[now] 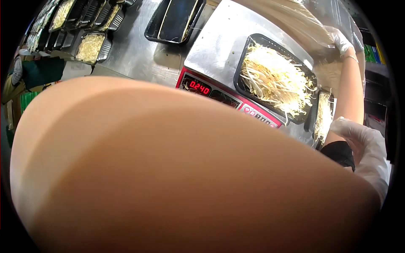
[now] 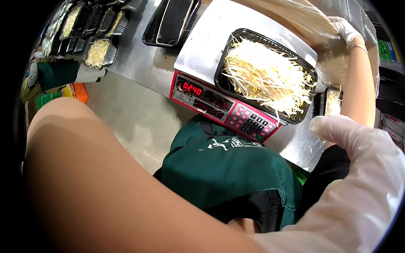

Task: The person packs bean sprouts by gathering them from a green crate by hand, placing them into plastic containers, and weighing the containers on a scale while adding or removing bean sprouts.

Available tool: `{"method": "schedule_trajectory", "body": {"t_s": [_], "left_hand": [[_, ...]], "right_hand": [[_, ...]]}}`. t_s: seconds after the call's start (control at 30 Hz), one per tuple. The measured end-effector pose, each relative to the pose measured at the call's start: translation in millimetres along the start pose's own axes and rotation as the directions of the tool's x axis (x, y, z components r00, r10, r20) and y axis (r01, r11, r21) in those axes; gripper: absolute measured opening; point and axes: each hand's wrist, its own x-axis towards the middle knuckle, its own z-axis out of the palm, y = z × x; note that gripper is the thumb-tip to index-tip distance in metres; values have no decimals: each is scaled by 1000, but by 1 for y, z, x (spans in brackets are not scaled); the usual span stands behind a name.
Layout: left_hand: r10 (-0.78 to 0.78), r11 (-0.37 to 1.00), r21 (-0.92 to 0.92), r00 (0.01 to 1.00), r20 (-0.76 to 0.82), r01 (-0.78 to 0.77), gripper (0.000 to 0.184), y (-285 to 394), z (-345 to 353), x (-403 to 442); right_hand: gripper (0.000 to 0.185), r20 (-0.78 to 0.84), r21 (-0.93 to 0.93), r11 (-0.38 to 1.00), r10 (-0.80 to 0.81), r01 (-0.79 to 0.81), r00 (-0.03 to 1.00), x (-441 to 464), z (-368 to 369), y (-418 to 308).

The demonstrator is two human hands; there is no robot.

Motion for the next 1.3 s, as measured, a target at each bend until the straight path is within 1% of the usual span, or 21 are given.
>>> {"method": "schedule_trajectory", "body": {"t_s": [0.03, 0.17, 0.3, 0.33, 0.4, 0.43, 0.47, 0.53, 0.57, 0.63, 0.7, 0.73, 0.8, 0.93, 1.0, 1.03, 1.07, 1.13, 1.2, 1.23, 1.3], "left_hand": [[-8, 1000, -4, 1000, 0, 8, 46, -1, -1, 1], [-30, 1000, -1, 999, -15, 30, 43, -6, -2, 6], [-61, 997, 34, 998, -31, 62, 40, -11, -2, 12], [-64, 997, 44, 997, -32, 65, 39, -12, -1, 12], [-90, 994, 64, 995, -31, 92, 37, -13, -2, 15], [-104, 992, 70, 994, -36, 106, 37, -14, -3, 15], [-130, 988, 75, 990, -51, 134, 36, -16, -3, 15], [-248, 965, 63, 964, -94, 255, 34, -26, -4, 15], [-342, 936, 44, 933, -115, 348, 34, -31, -2, 8], [-599, 801, -46, 796, -88, 597, 35, -44, 10, -27], [-802, 540, -590, 580, -144, 600, 35, -58, 39, -74], [-875, 429, -745, 441, -201, 511, 37, -61, 60, -98], [-950, 311, -832, 178, -257, 459, 42, -53, 80, -126], [-974, 222, -908, 29, -227, 356, 42, -52, 106, -158], [-961, 273, -892, 48, -274, 361, 41, -49, 104, -152], [-949, 311, -885, 64, -308, 346, 41, -50, 100, -146], [-936, 349, -876, 80, -343, 333, 41, -52, 98, -142], [-929, 367, -865, 94, -357, 342, 41, -55, 96, -137], [-939, 344, -885, 145, -313, 314, 40, -61, 100, -133], [-937, 348, -879, 148, -316, 325, 40, -64, 103, -131], [-929, 364, -875, 196, -315, 320, 39, -70, 105, -123]], "right_hand": [[46, 64, -40, 999, 38, -35, 997, 5, -1, -2], [45, -101, -3, 1000, -20, 19, 995, 8, 4, 12], [34, -154, 11, 998, -60, 63, 986, -22, 14, -14], [33, -183, 36, 999, 20, -14, 983, -29, 16, -22], [33, -224, 57, 998, 19, -6, 974, -20, 19, -17], [36, -349, -221, 975, -112, 34, 930, -29, 24, -28], [34, -449, -251, 939, -327, 233, 831, -21, 26, -21], [29, -395, -309, 950, -176, 50, 902, -34, 19, -30], [26, -413, -366, 929, -216, 57, 885, -44, 25, -42], [28, -340, -510, 860, -174, -26, 924, -36, 18, -48], [27, -358, -610, 786, -158, -103, 920, -44, 19, -68], [27, -361, -656, 745, -169, -120, 917, -52, 20, -80], [24, -395, -690, 700, -148, -186, 907, -51, 21, -87], [22, -490, -671, 726, -279, -152, 826, -42, 20, -72], [23, -595, -626, 707, -161, -328, 787, -36, 20, -64], [24, -619, -605, 738, -198, -300, 760, -39, 21, -60], [23, -608, -687, 656, -282, -313, 742, -43, 20, -56], [22, -622, -733, 621, -446, -277, 644, -67, 16, -50], [20, -649, -704, 629, -383, -329, 658, -84, 4, -45], [24, -695, -613, 768, -412, -185, 589, -90, -2, -24], [27, -661, -671, 742, -592, -9, 462, -105, -7, -4]]}}
